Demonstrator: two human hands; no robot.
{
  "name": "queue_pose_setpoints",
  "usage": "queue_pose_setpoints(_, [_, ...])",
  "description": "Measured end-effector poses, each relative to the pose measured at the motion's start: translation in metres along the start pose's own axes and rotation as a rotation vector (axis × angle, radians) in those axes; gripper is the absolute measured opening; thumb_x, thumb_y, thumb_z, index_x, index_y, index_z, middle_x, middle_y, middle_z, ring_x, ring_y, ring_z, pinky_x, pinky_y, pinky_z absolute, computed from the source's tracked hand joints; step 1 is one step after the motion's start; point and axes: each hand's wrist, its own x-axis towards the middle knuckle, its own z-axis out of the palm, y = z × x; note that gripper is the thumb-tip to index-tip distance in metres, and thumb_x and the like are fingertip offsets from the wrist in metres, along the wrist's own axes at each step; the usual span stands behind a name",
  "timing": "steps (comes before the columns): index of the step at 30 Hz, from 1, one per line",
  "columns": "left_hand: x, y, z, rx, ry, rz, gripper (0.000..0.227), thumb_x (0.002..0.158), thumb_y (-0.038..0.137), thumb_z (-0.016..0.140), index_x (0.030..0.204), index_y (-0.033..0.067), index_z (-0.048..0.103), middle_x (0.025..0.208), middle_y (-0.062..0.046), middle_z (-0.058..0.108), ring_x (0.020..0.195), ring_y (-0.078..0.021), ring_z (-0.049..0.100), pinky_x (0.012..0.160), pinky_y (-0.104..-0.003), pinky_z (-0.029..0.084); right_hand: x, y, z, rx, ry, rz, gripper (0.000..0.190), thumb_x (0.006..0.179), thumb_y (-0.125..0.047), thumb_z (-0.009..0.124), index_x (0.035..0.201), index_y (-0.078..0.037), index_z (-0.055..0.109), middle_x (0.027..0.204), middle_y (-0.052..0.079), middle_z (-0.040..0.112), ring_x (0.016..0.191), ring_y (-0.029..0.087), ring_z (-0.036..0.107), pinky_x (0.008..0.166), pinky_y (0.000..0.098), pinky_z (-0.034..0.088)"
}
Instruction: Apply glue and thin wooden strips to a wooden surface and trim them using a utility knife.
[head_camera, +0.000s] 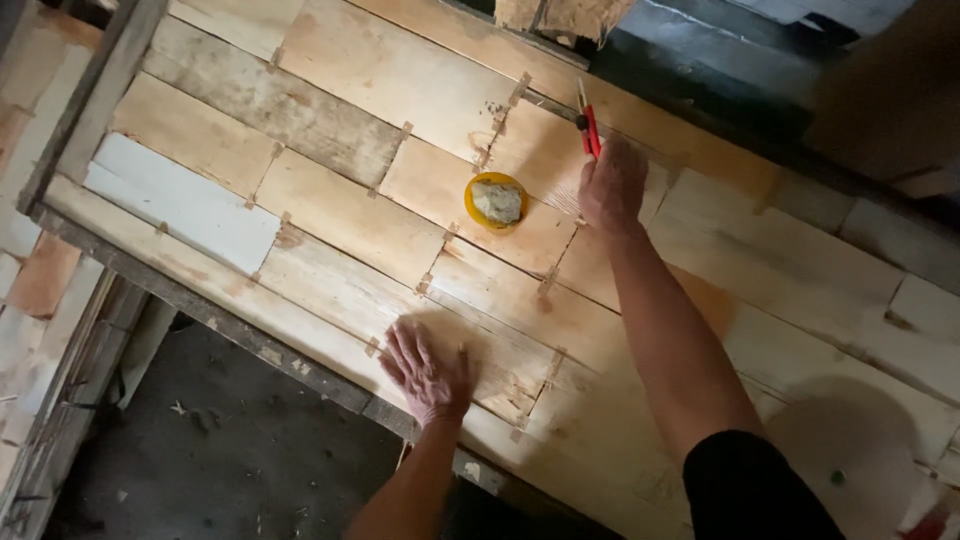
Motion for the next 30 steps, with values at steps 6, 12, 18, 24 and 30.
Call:
queue_pose_setpoints(6, [-0.001, -0.004, 0.008, 0.028, -0.010, -0.008, 0.092, 0.091, 0.066, 0.049, 0.158, 0.0063, 0.027, 0.167, -0.025, 0.020, 0.157, -0.0411, 0.011, 0.125, -0.061, 0.004, -0.007, -0.002, -0.010, 0.064, 0.146, -0.068, 0.041, 0.098, -0.016, 0.065, 0.133, 0.003, 0.054, 0.121, 0.025, 0.059, 0.113, 0.044, 0.055, 0.098, 0.0553, 0.041])
queue_pose_setpoints(12, [0.003, -0.001, 0.000, 0.091, -0.133, -0.057, 0.097, 0.093, 0.075, 0.036, 0.160, 0.0059, 0.022, 0.167, -0.026, 0.012, 0.156, -0.0392, 0.006, 0.123, -0.057, -0.003, -0.012, -0.005, -0.005, 0.344, 0.369, 0.091, 0.014, 0.099, -0.019, 0.069, 0.092, -0.009, 0.064, 0.100, 0.013, 0.064, 0.100, 0.030, 0.060, 0.090, 0.0459, 0.050])
queue_pose_setpoints(18, [0.000, 0.000, -0.004, 0.071, -0.136, -0.054, 0.096, 0.091, 0.072, 0.043, 0.158, 0.0060, 0.023, 0.167, -0.025, 0.013, 0.157, -0.0395, 0.005, 0.124, -0.058, -0.001, -0.002, -0.024, 0.014, 0.974, 0.061, 0.391, 0.014, 0.102, -0.016, 0.071, 0.097, -0.005, 0.064, 0.075, 0.000, 0.066, 0.068, 0.008, 0.062, 0.063, 0.0267, 0.050])
queue_pose_setpoints(24, [0.001, -0.004, 0.000, 0.016, -0.045, -0.035, 0.094, 0.091, 0.065, 0.052, 0.159, 0.0051, 0.025, 0.166, -0.026, 0.017, 0.156, -0.0415, 0.008, 0.123, -0.062, 0.003, 0.028, -0.052, 0.012, 0.843, -0.039, 0.312, 0.008, 0.099, -0.010, 0.072, 0.097, -0.006, 0.067, 0.078, 0.003, 0.070, 0.065, 0.009, 0.063, 0.060, 0.0265, 0.051])
queue_pose_setpoints(30, [0.001, -0.004, 0.000, -0.017, -0.059, -0.067, 0.092, 0.089, 0.065, 0.052, 0.157, 0.0074, 0.027, 0.167, -0.025, 0.018, 0.157, -0.0413, 0.009, 0.123, -0.061, 0.004, 0.061, -0.044, 0.064, 1.370, -0.080, 0.478, 0.014, 0.090, -0.009, 0.080, 0.099, -0.004, 0.070, 0.080, 0.005, 0.071, 0.065, 0.014, 0.063, 0.061, 0.0302, 0.050])
